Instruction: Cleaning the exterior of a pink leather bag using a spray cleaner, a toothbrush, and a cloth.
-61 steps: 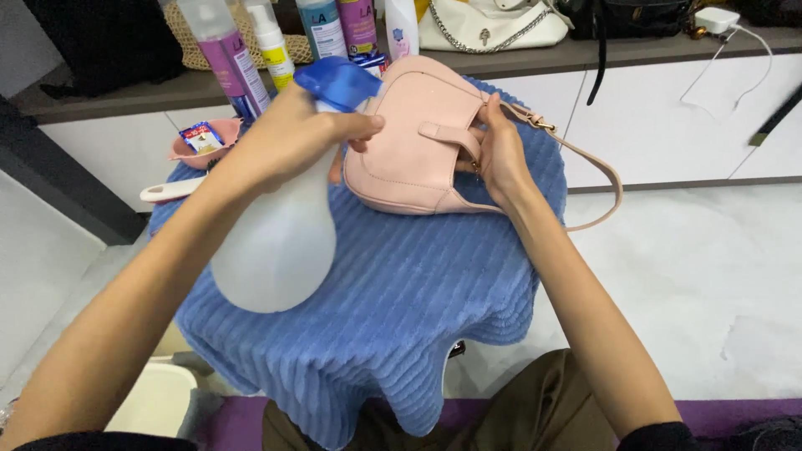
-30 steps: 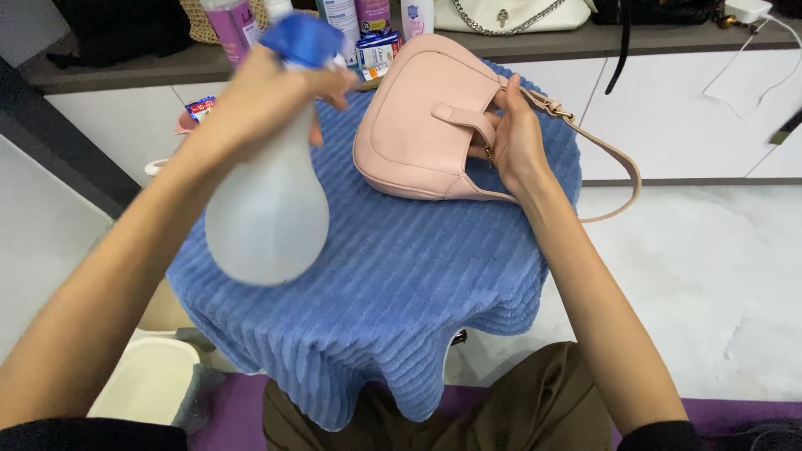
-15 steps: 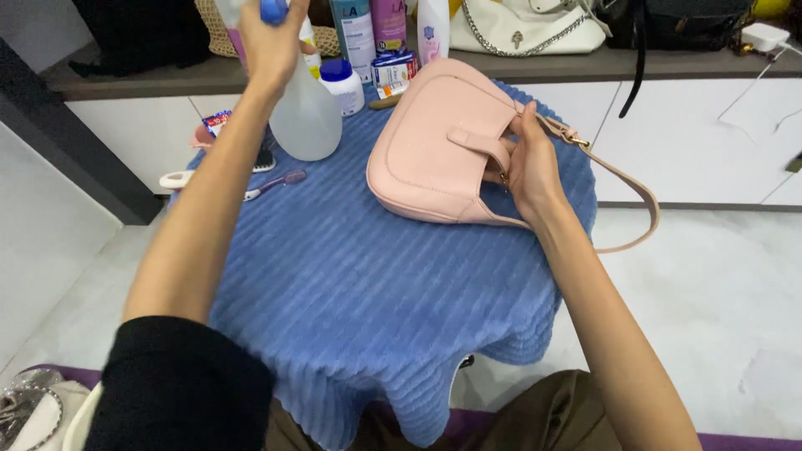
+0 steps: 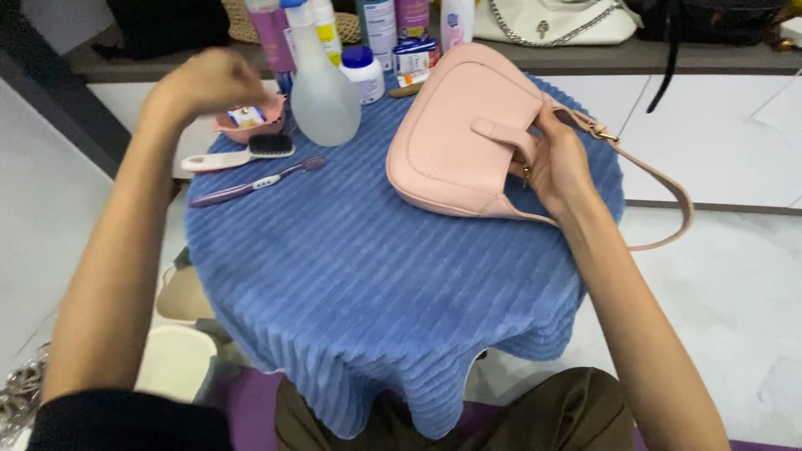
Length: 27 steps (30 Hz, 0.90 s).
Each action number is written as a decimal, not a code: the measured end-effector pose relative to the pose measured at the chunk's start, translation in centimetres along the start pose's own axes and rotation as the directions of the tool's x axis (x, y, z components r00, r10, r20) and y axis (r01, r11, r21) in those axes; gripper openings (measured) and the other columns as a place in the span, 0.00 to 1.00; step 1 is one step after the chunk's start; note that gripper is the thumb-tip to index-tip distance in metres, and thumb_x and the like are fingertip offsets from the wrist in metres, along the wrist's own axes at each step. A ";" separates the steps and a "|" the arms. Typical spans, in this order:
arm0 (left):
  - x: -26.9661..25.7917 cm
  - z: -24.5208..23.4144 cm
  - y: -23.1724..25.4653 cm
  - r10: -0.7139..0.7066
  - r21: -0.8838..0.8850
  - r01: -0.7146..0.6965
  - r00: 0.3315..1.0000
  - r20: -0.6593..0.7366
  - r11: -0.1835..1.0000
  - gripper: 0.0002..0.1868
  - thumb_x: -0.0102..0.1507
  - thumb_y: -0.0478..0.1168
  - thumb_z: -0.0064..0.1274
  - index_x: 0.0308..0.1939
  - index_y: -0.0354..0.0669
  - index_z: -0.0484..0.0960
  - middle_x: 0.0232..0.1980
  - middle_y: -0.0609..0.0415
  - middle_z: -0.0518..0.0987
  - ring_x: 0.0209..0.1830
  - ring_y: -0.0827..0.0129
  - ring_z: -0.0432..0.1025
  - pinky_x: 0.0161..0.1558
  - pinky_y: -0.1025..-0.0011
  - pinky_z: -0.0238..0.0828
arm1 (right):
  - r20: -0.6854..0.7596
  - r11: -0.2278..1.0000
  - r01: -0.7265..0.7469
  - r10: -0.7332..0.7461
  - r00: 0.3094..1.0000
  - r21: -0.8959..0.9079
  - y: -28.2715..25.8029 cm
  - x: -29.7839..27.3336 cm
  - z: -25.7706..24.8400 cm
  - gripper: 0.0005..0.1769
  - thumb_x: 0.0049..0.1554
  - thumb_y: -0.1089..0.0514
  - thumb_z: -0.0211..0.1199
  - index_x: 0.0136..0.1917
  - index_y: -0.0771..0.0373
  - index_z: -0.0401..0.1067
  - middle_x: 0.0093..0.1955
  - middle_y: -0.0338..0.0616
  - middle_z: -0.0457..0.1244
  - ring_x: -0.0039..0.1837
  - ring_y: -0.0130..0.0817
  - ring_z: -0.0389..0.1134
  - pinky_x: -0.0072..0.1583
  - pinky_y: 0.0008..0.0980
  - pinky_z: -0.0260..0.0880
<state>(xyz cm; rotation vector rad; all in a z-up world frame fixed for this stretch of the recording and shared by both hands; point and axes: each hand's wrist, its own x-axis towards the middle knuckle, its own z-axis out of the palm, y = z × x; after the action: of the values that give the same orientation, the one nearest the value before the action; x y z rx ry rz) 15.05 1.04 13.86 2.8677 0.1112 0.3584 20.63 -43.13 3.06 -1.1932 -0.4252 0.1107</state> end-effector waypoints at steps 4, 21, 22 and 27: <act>-6.0 2.1 -1.0 -0.233 0.417 0.148 0.959 0.161 0.897 0.22 0.54 0.55 0.66 0.42 0.42 0.93 0.42 0.43 0.87 0.41 0.51 0.81 0.49 0.55 0.74 | 0.018 0.999 -0.043 0.042 0.999 0.004 1.6 1.6 -1.7 0.27 0.69 0.47 0.39 0.69 0.67 0.65 0.48 0.47 0.71 0.40 0.27 0.73 0.41 0.20 0.76; -15.6 4.3 4.2 0.046 -0.105 -0.053 0.997 -0.069 0.993 0.15 0.67 0.43 0.54 0.57 0.48 0.73 0.53 0.40 0.81 0.43 0.40 0.79 0.47 0.44 0.70 | 0.085 0.889 -0.451 0.457 0.885 -0.081 6.4 5.5 -6.3 0.25 0.66 0.33 0.48 0.47 0.54 0.69 0.40 0.48 0.71 0.41 0.44 0.76 0.40 0.43 0.78; -16.2 4.2 6.7 0.052 -0.105 -0.059 0.996 -0.067 0.993 0.15 0.67 0.43 0.54 0.57 0.48 0.73 0.53 0.40 0.81 0.43 0.40 0.79 0.47 0.44 0.70 | 0.080 0.890 -0.450 0.455 0.887 -0.079 6.8 5.9 -6.7 0.25 0.66 0.33 0.48 0.47 0.54 0.69 0.40 0.48 0.71 0.41 0.44 0.76 0.40 0.43 0.78; -18.2 5.8 14.1 0.292 -0.096 -0.294 0.956 -0.034 0.951 0.14 0.68 0.45 0.49 0.58 0.58 0.70 0.39 0.50 0.86 0.42 0.47 0.81 0.42 0.51 0.76 | 0.102 0.880 -0.475 0.474 0.875 -0.012 7.6 6.5 -7.2 0.23 0.65 0.33 0.51 0.46 0.53 0.70 0.39 0.51 0.71 0.41 0.46 0.77 0.41 0.46 0.79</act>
<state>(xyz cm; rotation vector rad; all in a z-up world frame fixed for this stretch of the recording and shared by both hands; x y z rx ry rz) -0.43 -15.88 7.72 2.7811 -0.3241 0.4336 30.36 -44.62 -4.34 -1.2635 -0.2096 0.6026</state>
